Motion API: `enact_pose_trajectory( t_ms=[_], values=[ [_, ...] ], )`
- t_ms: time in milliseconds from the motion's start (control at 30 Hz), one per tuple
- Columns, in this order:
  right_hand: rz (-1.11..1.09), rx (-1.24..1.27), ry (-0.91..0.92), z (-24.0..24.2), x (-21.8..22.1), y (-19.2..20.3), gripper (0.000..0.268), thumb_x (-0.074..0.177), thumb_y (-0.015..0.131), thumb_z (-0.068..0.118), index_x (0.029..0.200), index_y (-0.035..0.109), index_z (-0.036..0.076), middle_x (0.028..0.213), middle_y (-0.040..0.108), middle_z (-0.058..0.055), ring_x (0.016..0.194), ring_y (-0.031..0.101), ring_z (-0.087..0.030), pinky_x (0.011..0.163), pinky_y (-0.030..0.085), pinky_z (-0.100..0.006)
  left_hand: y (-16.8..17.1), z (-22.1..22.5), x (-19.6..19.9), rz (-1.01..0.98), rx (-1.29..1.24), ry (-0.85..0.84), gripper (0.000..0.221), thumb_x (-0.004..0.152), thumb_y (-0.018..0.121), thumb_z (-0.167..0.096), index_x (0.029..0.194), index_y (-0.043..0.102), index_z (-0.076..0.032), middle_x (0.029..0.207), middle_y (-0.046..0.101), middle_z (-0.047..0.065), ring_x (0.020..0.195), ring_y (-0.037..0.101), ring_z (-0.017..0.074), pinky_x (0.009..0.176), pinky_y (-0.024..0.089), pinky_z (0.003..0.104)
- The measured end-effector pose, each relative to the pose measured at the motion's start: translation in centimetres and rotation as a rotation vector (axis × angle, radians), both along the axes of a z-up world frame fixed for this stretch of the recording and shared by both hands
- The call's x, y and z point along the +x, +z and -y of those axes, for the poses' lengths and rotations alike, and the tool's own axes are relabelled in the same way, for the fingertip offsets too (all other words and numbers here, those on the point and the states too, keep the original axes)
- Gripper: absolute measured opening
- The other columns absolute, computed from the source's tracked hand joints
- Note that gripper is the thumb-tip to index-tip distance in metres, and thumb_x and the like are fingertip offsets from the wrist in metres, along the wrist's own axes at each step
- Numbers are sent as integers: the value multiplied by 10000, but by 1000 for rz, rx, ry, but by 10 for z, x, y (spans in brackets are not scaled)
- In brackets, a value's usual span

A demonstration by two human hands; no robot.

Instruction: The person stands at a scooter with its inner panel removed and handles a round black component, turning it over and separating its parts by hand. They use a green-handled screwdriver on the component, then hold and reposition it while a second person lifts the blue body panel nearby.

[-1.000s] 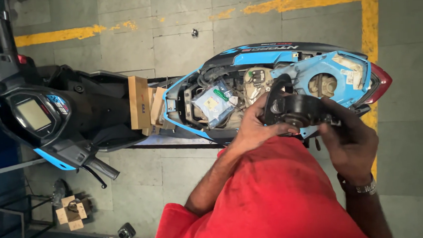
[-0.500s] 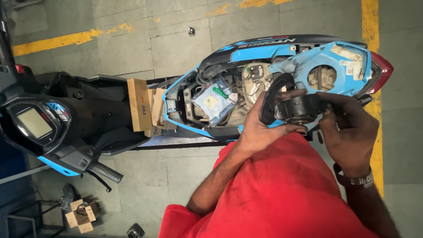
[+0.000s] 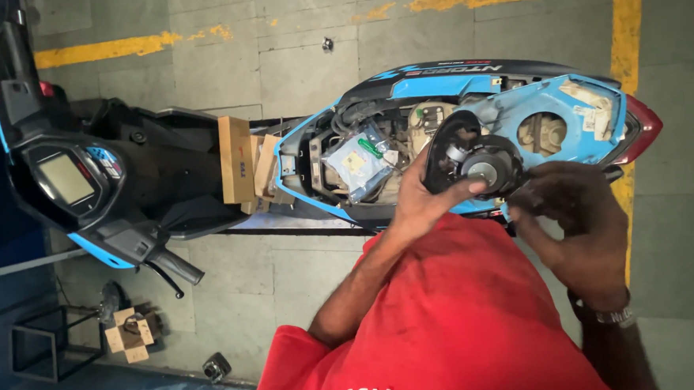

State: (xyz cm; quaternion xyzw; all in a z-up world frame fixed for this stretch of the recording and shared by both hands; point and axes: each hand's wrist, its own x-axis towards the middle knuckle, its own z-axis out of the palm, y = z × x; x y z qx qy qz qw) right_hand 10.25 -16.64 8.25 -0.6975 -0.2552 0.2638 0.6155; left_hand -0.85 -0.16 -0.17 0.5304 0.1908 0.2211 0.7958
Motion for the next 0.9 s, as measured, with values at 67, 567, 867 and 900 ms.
enact_pose_trajectory(
  t_ms=[67, 567, 867, 900],
  values=[
    [37, 5, 58, 3, 0, -2, 490, 840, 755, -83, 1270, 540, 10, 1262, 604, -87, 1112, 689, -166, 885, 612, -279, 0, -4, -5, 5, -23, -28, 671, 897, 820, -57, 1489, 513, 22, 1367, 649, 96, 1236, 621, 143, 1090, 508, 299],
    [-210, 86, 83, 1, -16, -40, 471, 837, 756, -127, 1215, 519, 20, 1315, 546, -84, 1149, 654, -164, 895, 591, -274, 1, -19, -20, -44, 146, -48, 665, 922, 787, -153, 1498, 499, 11, 1410, 609, 103, 1305, 582, 193, 1145, 460, 335],
    [-188, 140, 554, -8, -18, -41, 359, 838, 794, -16, 1149, 625, 39, 1281, 548, -82, 1212, 635, -193, 967, 579, -345, -13, -30, -87, -202, -95, -75, 750, 824, 804, -167, 1471, 481, 26, 1315, 636, 101, 1213, 619, 201, 1091, 487, 339],
    [-146, 116, 666, -7, -13, -41, 302, 847, 803, 18, 1120, 678, 43, 1239, 619, -80, 1194, 660, -195, 957, 575, -352, -13, -31, -98, -204, -244, -75, 781, 759, 822, -169, 1443, 505, 35, 1278, 650, 105, 1179, 629, 217, 1068, 495, 347]
  ],
)
